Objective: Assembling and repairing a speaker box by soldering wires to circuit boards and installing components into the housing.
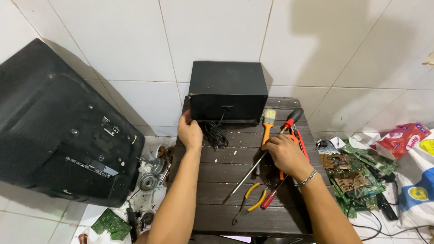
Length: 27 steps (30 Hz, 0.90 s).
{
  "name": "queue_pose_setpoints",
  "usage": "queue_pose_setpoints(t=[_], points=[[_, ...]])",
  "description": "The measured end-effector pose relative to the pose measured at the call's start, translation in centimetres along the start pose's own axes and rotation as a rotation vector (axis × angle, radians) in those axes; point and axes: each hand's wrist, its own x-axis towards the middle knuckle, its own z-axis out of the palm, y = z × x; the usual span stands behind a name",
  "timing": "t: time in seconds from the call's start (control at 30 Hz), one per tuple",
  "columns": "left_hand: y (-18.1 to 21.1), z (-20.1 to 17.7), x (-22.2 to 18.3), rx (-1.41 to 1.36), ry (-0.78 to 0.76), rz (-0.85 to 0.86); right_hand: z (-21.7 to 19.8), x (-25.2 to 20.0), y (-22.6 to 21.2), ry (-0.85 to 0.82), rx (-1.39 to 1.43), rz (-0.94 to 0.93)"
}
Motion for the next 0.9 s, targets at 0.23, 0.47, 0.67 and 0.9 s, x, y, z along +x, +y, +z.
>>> queue_pose_setpoints(t=[0.23,0.47,0.67,0.9], points=[[2.7,-1.1,-1.9,0.104,-0.043,0.181,0.3,0.3,0.0,0.017,0.022,-0.007],[0.2,-0.4,-1.2,0.216,0.129,0.402,1.0,0.0,0.0,0.011,0.041,0.042],[2.1,-0.5,-1.7,0.136,0.209,0.390,1.0,0.2,0.2,0.179,0.049,-0.035],[10.4,-1.3,-4.6,0.502,0.082,1.081,0.3,0.9,0.5,0.303,0.093,-0.121]])
